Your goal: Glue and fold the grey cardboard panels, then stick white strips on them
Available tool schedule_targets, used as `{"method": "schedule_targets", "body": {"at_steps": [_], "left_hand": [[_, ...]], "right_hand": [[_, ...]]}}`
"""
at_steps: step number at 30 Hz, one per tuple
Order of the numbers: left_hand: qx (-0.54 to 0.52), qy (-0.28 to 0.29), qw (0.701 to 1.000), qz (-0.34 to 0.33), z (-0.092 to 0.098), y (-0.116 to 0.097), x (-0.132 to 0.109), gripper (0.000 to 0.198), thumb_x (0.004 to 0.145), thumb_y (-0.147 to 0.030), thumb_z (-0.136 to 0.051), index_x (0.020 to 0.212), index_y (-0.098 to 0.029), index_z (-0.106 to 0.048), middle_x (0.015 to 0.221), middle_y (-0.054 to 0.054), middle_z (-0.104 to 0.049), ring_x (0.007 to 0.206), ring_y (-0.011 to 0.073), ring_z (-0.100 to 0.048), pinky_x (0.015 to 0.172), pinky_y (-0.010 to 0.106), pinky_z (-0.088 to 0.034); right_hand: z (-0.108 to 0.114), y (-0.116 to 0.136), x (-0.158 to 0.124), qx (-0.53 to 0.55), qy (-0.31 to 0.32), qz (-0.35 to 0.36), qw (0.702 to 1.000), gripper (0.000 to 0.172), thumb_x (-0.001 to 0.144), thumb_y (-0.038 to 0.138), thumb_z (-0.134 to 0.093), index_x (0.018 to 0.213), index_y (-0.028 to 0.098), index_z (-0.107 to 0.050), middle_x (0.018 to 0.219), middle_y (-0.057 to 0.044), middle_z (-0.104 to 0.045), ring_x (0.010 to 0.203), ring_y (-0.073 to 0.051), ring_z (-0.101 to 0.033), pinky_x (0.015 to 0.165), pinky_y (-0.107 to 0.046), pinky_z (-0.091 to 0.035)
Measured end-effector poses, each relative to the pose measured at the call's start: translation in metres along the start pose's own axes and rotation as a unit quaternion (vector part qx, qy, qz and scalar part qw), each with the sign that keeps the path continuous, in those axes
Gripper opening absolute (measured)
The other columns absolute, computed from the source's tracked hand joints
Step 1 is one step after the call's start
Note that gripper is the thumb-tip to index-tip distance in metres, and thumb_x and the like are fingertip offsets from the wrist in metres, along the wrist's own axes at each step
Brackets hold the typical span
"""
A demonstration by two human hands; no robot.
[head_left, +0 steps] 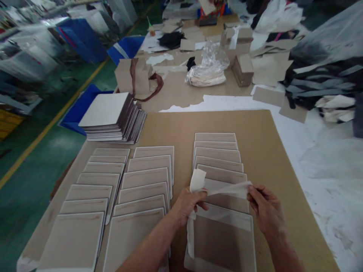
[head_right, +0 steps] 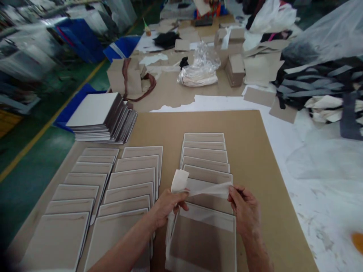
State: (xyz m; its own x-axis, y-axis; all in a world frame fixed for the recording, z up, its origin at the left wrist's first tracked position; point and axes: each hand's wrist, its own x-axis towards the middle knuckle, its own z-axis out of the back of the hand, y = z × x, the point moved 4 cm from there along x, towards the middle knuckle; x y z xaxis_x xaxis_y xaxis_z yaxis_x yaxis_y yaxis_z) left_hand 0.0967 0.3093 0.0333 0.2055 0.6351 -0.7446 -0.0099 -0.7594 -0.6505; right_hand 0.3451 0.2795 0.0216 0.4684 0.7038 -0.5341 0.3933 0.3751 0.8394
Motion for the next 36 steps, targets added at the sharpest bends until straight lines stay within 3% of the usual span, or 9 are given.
{"method": "schedule_targets", "body": {"at_steps": [4,8,11,14,20,24,28,31,36], "left_hand": [[-0.006,-0.039,0.999,-0.005,-0.002,-0.006,0.009,0.035,0.064,-0.039,-0.077,0.086,-0.014,-0.070,0.059,0.001,-0.067,0.052,0.0135,-0.062,0.042,0.020,-0.022],[-0.021,-0.055,0.998,-0.023,-0.002,-0.013,0.013,0.035,0.062,-0.045,-0.079,0.070,-0.014,-0.066,0.047,0.000,-0.061,0.041,0.0076,-0.045,0.043,0.020,-0.023],[-0.035,-0.054,0.998,-0.026,-0.001,-0.015,0.013,0.038,0.060,-0.048,-0.081,0.065,-0.014,-0.064,0.045,-0.001,-0.057,0.040,0.0070,-0.042,0.041,0.020,-0.024],[-0.051,-0.061,0.996,-0.025,0.003,-0.016,0.014,0.041,0.058,-0.048,-0.085,0.065,-0.014,-0.064,0.049,-0.002,-0.057,0.041,0.0066,-0.043,0.041,0.020,-0.026],[-0.091,-0.089,0.992,-0.024,0.010,-0.012,0.016,0.045,0.051,-0.047,-0.090,0.063,-0.014,-0.062,0.050,-0.004,-0.055,0.042,0.0050,-0.042,0.040,0.018,-0.028],[-0.102,-0.092,0.990,-0.021,0.014,-0.010,0.019,0.044,0.052,-0.047,-0.090,0.064,-0.013,-0.064,0.053,-0.001,-0.058,0.042,0.0048,-0.043,0.039,0.017,-0.028],[-0.109,-0.098,0.989,-0.022,0.018,-0.010,0.020,0.044,0.053,-0.046,-0.090,0.065,-0.013,-0.064,0.055,-0.001,-0.061,0.045,0.0050,-0.046,0.042,0.017,-0.033],[-0.112,-0.104,0.988,-0.020,0.020,-0.010,0.021,0.046,0.051,-0.047,-0.091,0.064,-0.013,-0.063,0.053,-0.002,-0.059,0.043,0.0048,-0.044,0.042,0.017,-0.034],[-0.107,-0.113,0.988,-0.019,0.021,-0.010,0.022,0.044,0.053,-0.047,-0.089,0.066,-0.015,-0.062,0.053,-0.003,-0.058,0.044,0.0050,-0.044,0.041,0.017,-0.030]], "right_hand": [[0.008,0.001,0.013,0.027,-0.003,-0.014,1.000,0.043,0.053,0.039,-0.094,0.079,0.022,-0.065,0.066,0.004,-0.060,0.051,-0.007,-0.051,0.041,-0.012,-0.039],[0.009,0.008,0.014,-0.021,0.067,-0.011,0.997,0.048,0.063,0.038,-0.088,0.107,0.029,-0.071,0.071,0.005,-0.059,0.049,-0.007,-0.045,0.039,-0.014,-0.034],[0.009,0.011,0.011,-0.052,0.123,-0.039,0.990,0.032,0.071,0.041,-0.080,0.098,0.024,-0.077,0.064,0.000,-0.058,0.048,-0.011,-0.046,0.039,-0.019,-0.037],[0.009,0.012,0.007,-0.021,0.178,-0.074,0.981,0.027,0.071,0.043,-0.079,0.088,0.022,-0.080,0.074,-0.006,-0.067,0.057,-0.016,-0.056,0.047,-0.025,-0.046],[0.012,-0.002,0.002,0.012,0.262,-0.139,0.955,0.040,0.066,0.031,-0.087,0.105,0.025,-0.078,0.089,-0.010,-0.074,0.079,-0.022,-0.069,0.074,-0.030,-0.055],[0.011,-0.009,0.001,0.003,0.274,-0.117,0.955,0.042,0.067,0.026,-0.087,0.107,0.029,-0.076,0.096,-0.008,-0.073,0.086,-0.024,-0.069,0.082,-0.035,-0.055],[0.003,-0.009,-0.001,0.005,0.314,-0.091,0.945,0.053,0.067,0.025,-0.087,0.117,0.031,-0.071,0.102,-0.006,-0.070,0.085,-0.023,-0.067,0.078,-0.035,-0.054],[-0.002,-0.005,0.002,0.002,0.286,-0.078,0.955,0.045,0.064,0.028,-0.089,0.106,0.030,-0.074,0.098,-0.004,-0.068,0.079,-0.020,-0.064,0.070,-0.030,-0.052],[-0.007,-0.001,0.012,-0.027,0.204,-0.040,0.978,0.026,0.067,0.043,-0.087,0.077,0.022,-0.075,0.064,0.000,-0.055,0.055,-0.013,-0.048,0.050,-0.022,-0.041]]}}
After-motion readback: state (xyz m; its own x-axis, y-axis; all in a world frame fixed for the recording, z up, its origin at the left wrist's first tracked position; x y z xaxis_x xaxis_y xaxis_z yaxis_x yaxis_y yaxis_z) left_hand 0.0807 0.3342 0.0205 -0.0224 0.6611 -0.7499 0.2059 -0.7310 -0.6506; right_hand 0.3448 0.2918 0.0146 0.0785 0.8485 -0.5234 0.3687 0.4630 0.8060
